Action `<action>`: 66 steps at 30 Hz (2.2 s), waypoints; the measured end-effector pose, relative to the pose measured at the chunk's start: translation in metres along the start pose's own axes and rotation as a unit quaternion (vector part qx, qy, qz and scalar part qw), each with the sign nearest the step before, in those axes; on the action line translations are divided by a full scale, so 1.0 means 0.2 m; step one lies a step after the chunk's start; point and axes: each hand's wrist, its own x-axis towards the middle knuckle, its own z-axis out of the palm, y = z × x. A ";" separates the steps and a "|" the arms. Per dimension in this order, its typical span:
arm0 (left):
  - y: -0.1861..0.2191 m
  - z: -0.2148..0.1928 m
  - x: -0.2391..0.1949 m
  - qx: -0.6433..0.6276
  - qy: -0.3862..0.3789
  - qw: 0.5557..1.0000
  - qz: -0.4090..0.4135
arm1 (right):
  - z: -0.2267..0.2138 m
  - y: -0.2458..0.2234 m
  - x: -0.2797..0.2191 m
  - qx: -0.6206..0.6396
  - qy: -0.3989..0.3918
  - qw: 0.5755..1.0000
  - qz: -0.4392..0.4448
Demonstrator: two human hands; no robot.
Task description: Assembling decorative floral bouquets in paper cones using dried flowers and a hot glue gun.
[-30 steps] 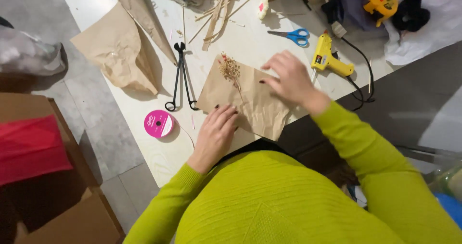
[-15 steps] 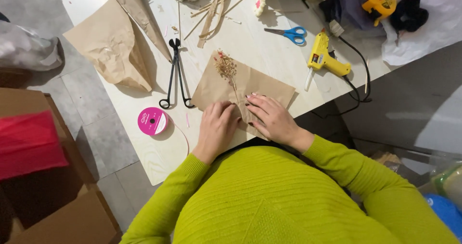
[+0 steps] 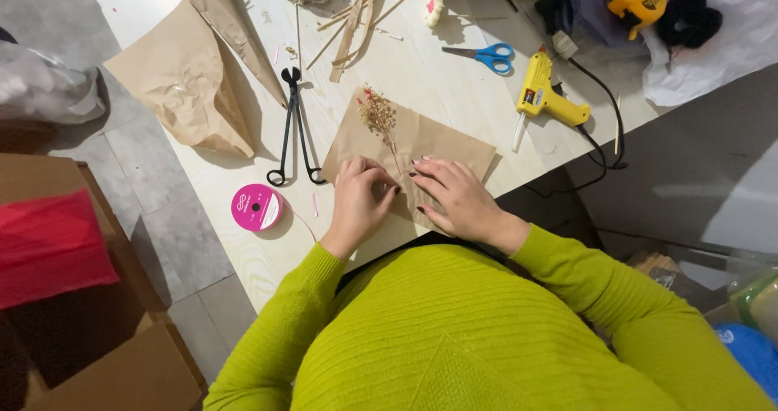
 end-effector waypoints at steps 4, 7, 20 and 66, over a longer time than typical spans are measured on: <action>0.02 0.00 0.03 0.029 0.003 1.000 0.001 | -0.02 -0.02 0.03 0.004 -0.010 1.000 0.009; 0.00 0.01 0.03 0.043 0.003 0.999 0.011 | -0.03 -0.03 0.04 -0.028 -0.017 0.999 0.002; -0.08 -0.01 0.00 -0.026 -0.039 0.997 0.058 | -0.04 -0.02 0.04 -0.038 -0.021 0.999 -0.002; -0.06 -0.01 -0.11 0.070 0.046 0.995 0.046 | 0.25 0.22 0.20 0.435 -0.132 0.883 0.114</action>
